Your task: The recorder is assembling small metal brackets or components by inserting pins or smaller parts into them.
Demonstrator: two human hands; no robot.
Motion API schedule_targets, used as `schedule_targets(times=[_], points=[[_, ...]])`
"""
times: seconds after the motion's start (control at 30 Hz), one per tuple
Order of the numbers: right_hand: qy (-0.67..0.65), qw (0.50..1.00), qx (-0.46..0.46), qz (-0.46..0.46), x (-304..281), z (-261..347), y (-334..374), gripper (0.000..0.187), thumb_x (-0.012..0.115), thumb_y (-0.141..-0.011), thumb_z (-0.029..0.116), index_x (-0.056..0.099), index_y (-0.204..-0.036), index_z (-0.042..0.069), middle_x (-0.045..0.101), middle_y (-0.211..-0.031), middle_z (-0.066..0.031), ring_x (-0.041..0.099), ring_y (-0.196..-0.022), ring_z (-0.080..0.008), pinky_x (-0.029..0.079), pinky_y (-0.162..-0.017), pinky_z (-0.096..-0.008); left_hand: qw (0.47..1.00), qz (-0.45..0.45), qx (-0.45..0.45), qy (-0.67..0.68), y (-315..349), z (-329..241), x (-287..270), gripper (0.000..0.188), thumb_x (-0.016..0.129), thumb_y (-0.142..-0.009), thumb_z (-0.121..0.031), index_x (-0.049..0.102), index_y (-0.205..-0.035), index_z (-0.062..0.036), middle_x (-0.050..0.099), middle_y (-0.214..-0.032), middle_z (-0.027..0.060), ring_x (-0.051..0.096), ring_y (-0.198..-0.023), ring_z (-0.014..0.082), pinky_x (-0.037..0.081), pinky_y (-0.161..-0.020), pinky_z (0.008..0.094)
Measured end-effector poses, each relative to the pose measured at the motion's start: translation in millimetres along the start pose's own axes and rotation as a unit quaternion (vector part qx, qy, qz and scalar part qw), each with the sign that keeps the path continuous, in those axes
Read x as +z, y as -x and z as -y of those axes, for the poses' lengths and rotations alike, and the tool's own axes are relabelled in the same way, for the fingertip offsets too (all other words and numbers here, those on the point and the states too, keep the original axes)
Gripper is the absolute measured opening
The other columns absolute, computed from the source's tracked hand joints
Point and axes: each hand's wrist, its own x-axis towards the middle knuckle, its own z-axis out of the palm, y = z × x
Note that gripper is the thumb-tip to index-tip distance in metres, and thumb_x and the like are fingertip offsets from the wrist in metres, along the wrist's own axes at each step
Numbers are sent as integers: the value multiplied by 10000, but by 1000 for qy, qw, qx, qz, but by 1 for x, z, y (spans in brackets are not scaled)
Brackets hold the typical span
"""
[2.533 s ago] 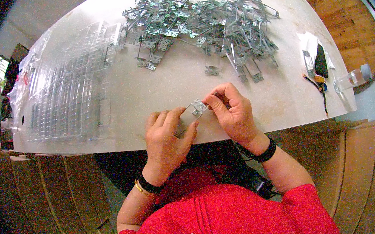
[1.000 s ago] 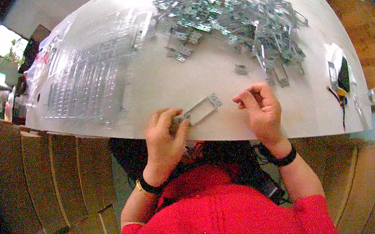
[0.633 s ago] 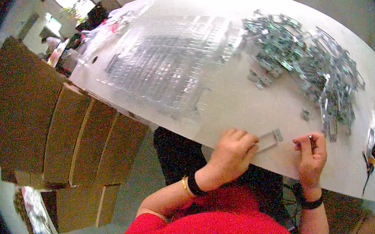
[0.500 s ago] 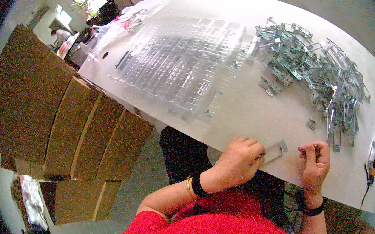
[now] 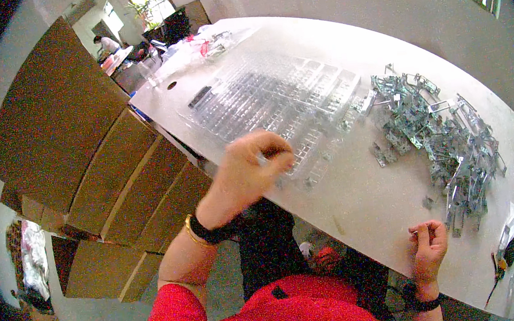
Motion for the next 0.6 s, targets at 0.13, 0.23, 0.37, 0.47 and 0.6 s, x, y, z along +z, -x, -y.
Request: schedule_targets(times=[0.13,0.23,0.37,0.47,0.6], points=[[-33,998,45,22,1,13,0,89,602,-1074,139,599,-997,92,689,-880,-14,597,-750,-78,491,-695,-242,991,-84,-90,-47,-31,56,-58,121,753,-887,-103,768,-944,3,776,-847,88,714,-755,133,560,-708,297],[-20,999,40,11,0,10,-3,86,606,-1074,151,595,-1008,96,689,-881,-13,611,-762,-81,496,-690,-241,974,-155,-124,-111,-63,93,-107,147,755,-870,-126,778,-942,0,775,-795,82,710,-709,132,552,-676,287],[0,999,35,16,-4,-9,-9,82,602,-1079,159,582,-1022,103,682,-881,-7,603,-753,-69,477,-683,-222,952,-201,-128,-192,-102,145,-149,209,725,-812,-216,801,-883,-35,762,-770,152,747,-714,277,570,-682,379],[12,998,65,12,4,7,-10,81,600,-1084,168,575,-1035,109,675,-882,2,593,-763,-53,461,-688,-205,939,-186,-129,-260,-131,180,-151,212,718,-778,-222,812,-876,-59,768,-798,166,756,-767,311,585,-736,414],[15,993,115,19,6,26,-8,83,606,-1082,174,568,-1050,108,675,-878,0,596,-758,-49,469,-672,-210,934,-120,-218,-256,-170,206,-134,207,684,-762,-174,822,-889,-87,783,-909,189,764,-923,340,590,-860,425]])
